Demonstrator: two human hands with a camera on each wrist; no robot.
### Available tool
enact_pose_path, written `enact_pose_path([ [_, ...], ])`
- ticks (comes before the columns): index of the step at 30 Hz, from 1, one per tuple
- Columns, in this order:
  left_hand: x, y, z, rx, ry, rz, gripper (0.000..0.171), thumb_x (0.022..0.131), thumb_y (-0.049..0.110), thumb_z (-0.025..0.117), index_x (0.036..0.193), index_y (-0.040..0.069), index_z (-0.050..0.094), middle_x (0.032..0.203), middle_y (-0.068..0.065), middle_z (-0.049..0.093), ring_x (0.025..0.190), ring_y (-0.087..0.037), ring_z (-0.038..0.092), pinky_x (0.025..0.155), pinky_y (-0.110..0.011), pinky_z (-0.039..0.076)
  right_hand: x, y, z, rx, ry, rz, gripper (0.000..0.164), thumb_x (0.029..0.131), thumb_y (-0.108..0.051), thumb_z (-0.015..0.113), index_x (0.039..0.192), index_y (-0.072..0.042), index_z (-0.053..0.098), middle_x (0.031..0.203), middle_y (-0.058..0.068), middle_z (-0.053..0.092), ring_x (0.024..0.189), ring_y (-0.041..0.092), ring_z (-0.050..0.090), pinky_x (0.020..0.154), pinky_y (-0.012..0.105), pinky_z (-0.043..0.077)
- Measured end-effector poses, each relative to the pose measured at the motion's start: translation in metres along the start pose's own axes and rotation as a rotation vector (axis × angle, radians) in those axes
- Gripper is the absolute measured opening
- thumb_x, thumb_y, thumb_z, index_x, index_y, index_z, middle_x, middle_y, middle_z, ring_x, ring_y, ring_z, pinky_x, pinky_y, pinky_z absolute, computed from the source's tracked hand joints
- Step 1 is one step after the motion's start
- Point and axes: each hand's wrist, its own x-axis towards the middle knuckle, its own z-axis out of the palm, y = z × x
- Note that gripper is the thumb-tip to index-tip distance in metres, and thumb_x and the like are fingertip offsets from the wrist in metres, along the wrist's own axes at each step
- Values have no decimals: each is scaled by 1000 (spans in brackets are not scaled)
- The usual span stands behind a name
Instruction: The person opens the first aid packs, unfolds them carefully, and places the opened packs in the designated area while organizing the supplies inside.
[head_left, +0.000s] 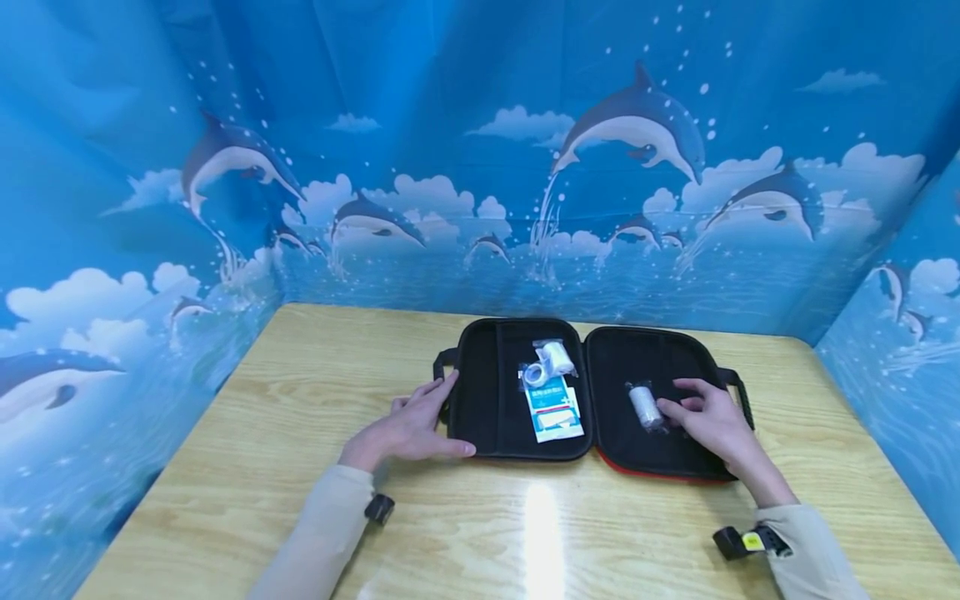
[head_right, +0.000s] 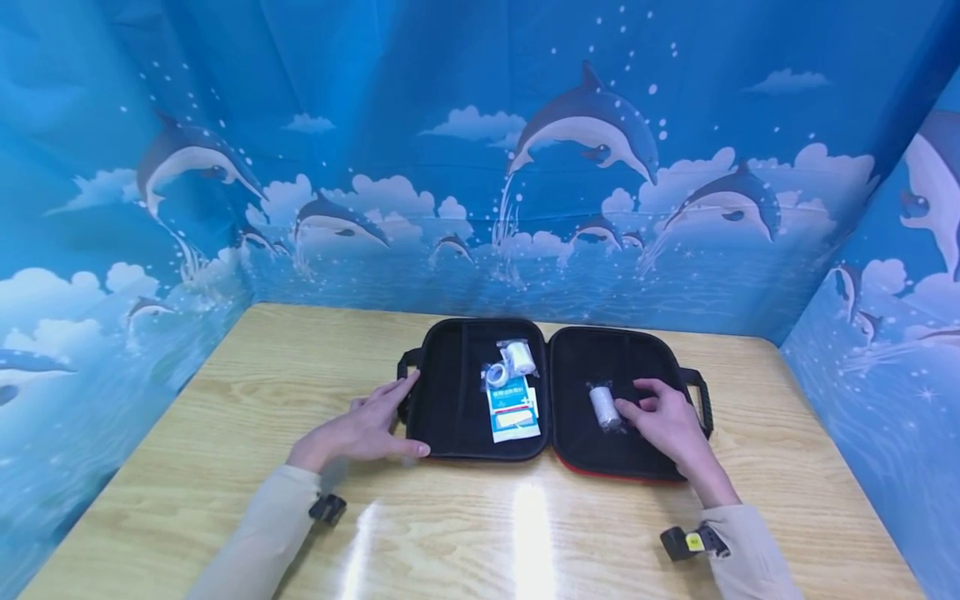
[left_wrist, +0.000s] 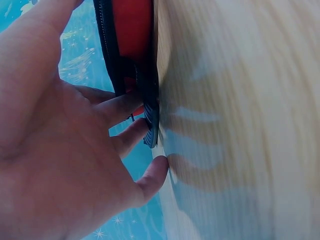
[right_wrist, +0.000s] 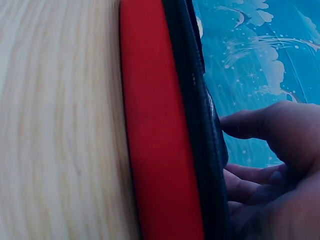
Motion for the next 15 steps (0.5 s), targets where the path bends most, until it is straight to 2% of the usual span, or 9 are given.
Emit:
enact_pose_path([
  [5, 0, 0, 0, 2, 5, 2, 117, 68, 71, 68, 153, 29, -1, 160, 0, 12, 148, -23, 9, 114, -61, 11, -1, 3, -1, -94, 130, -87, 62, 91, -45, 57, 134, -2, 47, 116, 25, 63, 102, 37, 62, 80, 47, 50],
  [9, 0, -1, 1, 6, 4, 2, 116, 68, 71, 68, 153, 30, -1, 160, 0, 12, 148, -23, 9, 113, -61, 12, -1, 2, -1, -104, 262, -208, 48, 91, -36, 61, 125, -3, 56, 111, 22, 66, 98, 38, 65, 80, 48, 51],
  [12, 0, -1, 1, 7, 4, -2, 117, 67, 72, 67, 153, 31, -1, 160, 0, 12, 148, -23, 9, 114, -61, 11, 0, -1, 3, -114, 343, -296, 41, 89, -34, 64, 119, -6, 62, 103, 19, 70, 88, 32, 68, 72, 33, 52],
  [15, 0, 0, 1, 8, 5, -4, 117, 67, 72, 67, 153, 31, -1, 160, -1, 12, 148, -23, 10, 114, -61, 11, 0, -4, 9, -106, 357, -352, 41, 88, -35, 65, 118, -8, 63, 100, 19, 70, 80, 27, 69, 64, 19, 49],
])
